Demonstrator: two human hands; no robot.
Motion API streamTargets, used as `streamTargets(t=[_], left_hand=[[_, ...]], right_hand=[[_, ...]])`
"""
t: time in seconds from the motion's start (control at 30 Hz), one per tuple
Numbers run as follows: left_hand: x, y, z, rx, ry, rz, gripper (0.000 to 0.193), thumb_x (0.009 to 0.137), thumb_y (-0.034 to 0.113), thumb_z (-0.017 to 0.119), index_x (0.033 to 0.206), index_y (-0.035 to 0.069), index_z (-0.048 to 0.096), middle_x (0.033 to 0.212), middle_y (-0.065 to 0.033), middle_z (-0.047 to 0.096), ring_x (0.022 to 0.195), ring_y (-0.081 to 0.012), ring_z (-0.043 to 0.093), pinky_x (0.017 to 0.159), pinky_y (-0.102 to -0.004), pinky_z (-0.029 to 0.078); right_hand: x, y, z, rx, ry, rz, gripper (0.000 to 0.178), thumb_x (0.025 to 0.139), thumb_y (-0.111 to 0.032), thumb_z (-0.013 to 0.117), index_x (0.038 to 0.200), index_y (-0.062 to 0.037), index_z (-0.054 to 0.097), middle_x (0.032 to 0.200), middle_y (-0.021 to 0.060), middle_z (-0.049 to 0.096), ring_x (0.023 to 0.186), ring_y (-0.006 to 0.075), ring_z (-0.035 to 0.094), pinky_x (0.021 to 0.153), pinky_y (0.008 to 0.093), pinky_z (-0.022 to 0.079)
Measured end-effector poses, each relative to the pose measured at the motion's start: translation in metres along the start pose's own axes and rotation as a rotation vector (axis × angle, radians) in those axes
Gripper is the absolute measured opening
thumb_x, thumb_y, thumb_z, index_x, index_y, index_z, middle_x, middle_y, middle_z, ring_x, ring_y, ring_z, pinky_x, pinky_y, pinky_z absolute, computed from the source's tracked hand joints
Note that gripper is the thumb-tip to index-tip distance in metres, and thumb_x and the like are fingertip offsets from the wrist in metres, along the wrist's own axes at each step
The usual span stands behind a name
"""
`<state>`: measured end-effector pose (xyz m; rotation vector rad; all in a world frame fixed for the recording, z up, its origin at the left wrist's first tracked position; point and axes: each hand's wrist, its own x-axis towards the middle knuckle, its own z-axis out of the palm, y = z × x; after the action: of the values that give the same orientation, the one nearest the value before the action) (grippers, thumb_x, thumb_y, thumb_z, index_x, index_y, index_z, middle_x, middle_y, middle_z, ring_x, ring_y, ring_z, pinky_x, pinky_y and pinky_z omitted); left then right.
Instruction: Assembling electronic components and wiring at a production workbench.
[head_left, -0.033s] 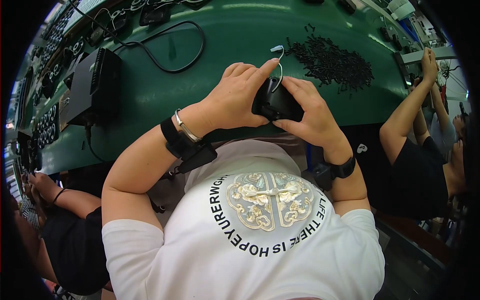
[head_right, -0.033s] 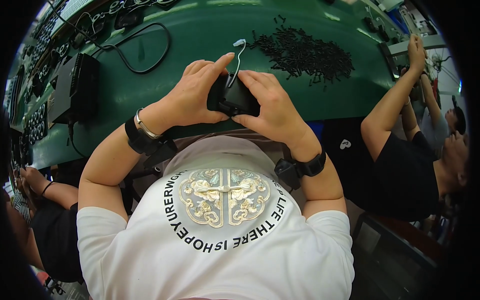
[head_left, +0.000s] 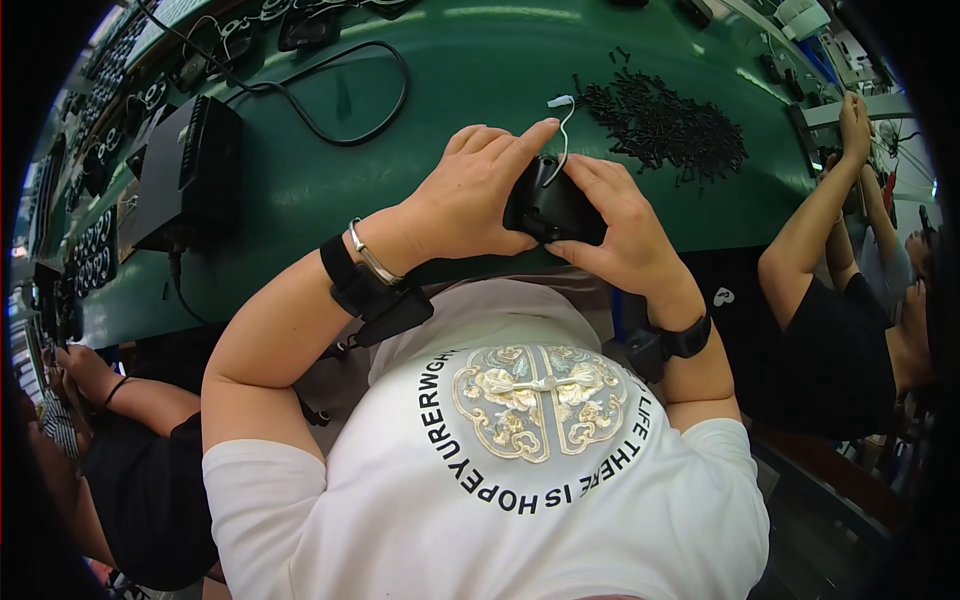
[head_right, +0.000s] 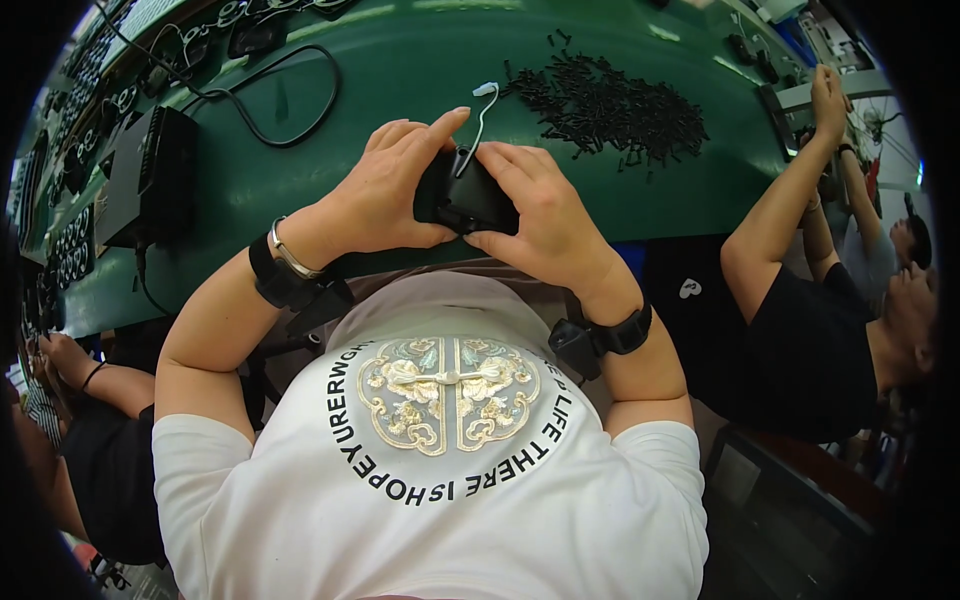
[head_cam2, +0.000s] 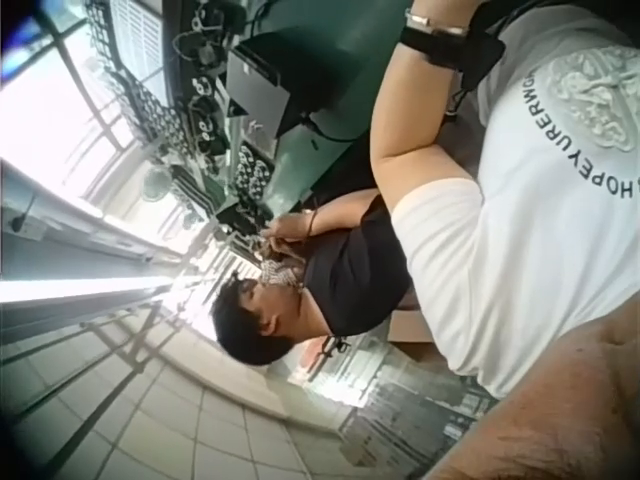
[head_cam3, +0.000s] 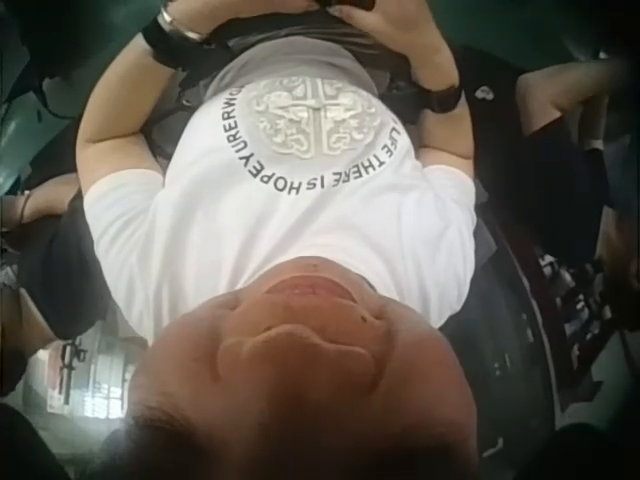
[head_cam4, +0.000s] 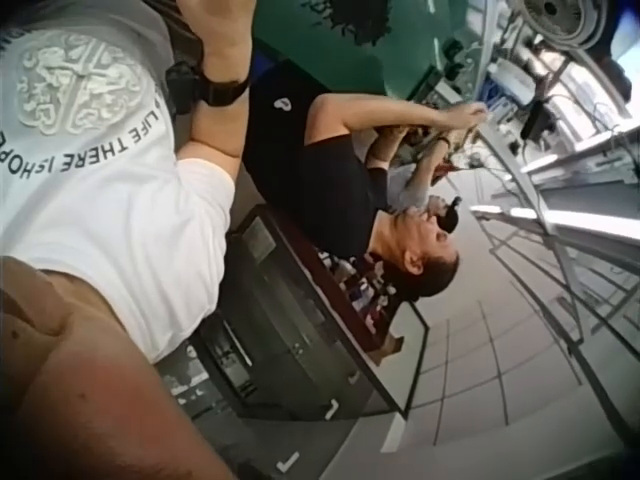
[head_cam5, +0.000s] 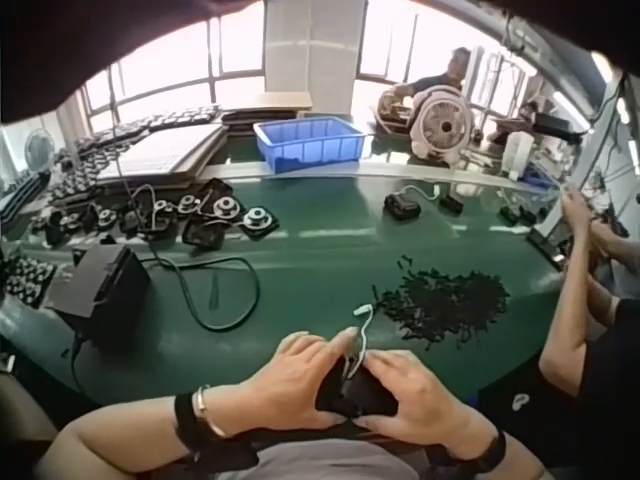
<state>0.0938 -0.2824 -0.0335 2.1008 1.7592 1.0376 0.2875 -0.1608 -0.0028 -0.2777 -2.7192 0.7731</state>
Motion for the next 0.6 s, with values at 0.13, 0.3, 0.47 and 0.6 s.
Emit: streamTargets(t=[0.13, 0.3, 0.47, 0.6], left_hand=[[0.001, 0.000, 0.001, 0.005, 0.003, -0.006, 0.113, 0.058, 0.026, 0.083, 0.150, 0.004, 0.020, 0.113, -0.0176, 0.055, 0.116, -0.0369, 0.049, 0.106, -0.0473, 0.032], [0.000, 0.000, -0.001, 0.009, 0.001, -0.001, 0.113, 0.059, 0.026, 0.082, 0.150, 0.003, 0.020, 0.113, -0.0184, 0.055, 0.114, -0.0376, 0.049, 0.106, -0.0469, 0.032], [0.002, 0.000, 0.002, 0.018, 0.015, 0.024, 0.112, 0.059, 0.026, 0.082, 0.150, 0.003, 0.020, 0.113, -0.0182, 0.055, 0.113, -0.0374, 0.049, 0.105, -0.0467, 0.032], [0.004, 0.002, 0.002, 0.013, 0.004, 0.018, 0.111, 0.060, 0.024, 0.082, 0.150, 0.005, 0.021, 0.112, -0.0173, 0.055, 0.112, -0.0371, 0.049, 0.105, -0.0465, 0.032]], right_hand=[[0.003, -0.005, -0.002, -0.036, -0.039, -0.040, 0.082, 0.060, -0.008, 0.082, 0.134, 0.0041, 0.048, 0.133, 0.0197, 0.052, 0.123, 0.0360, 0.048, 0.105, 0.0414, 0.040], [0.008, -0.005, -0.009, -0.029, -0.092, -0.057, 0.082, 0.059, -0.008, 0.081, 0.134, 0.0041, 0.049, 0.133, 0.0191, 0.052, 0.123, 0.0369, 0.048, 0.104, 0.0420, 0.041], [0.007, -0.004, -0.009, -0.044, -0.090, -0.060, 0.081, 0.060, -0.008, 0.081, 0.134, 0.0037, 0.049, 0.133, 0.0191, 0.052, 0.122, 0.0377, 0.049, 0.103, 0.0429, 0.042], [0.008, -0.001, -0.012, -0.062, -0.101, -0.091, 0.081, 0.060, -0.008, 0.082, 0.134, 0.0036, 0.049, 0.133, 0.0196, 0.052, 0.121, 0.0381, 0.049, 0.102, 0.0431, 0.043]])
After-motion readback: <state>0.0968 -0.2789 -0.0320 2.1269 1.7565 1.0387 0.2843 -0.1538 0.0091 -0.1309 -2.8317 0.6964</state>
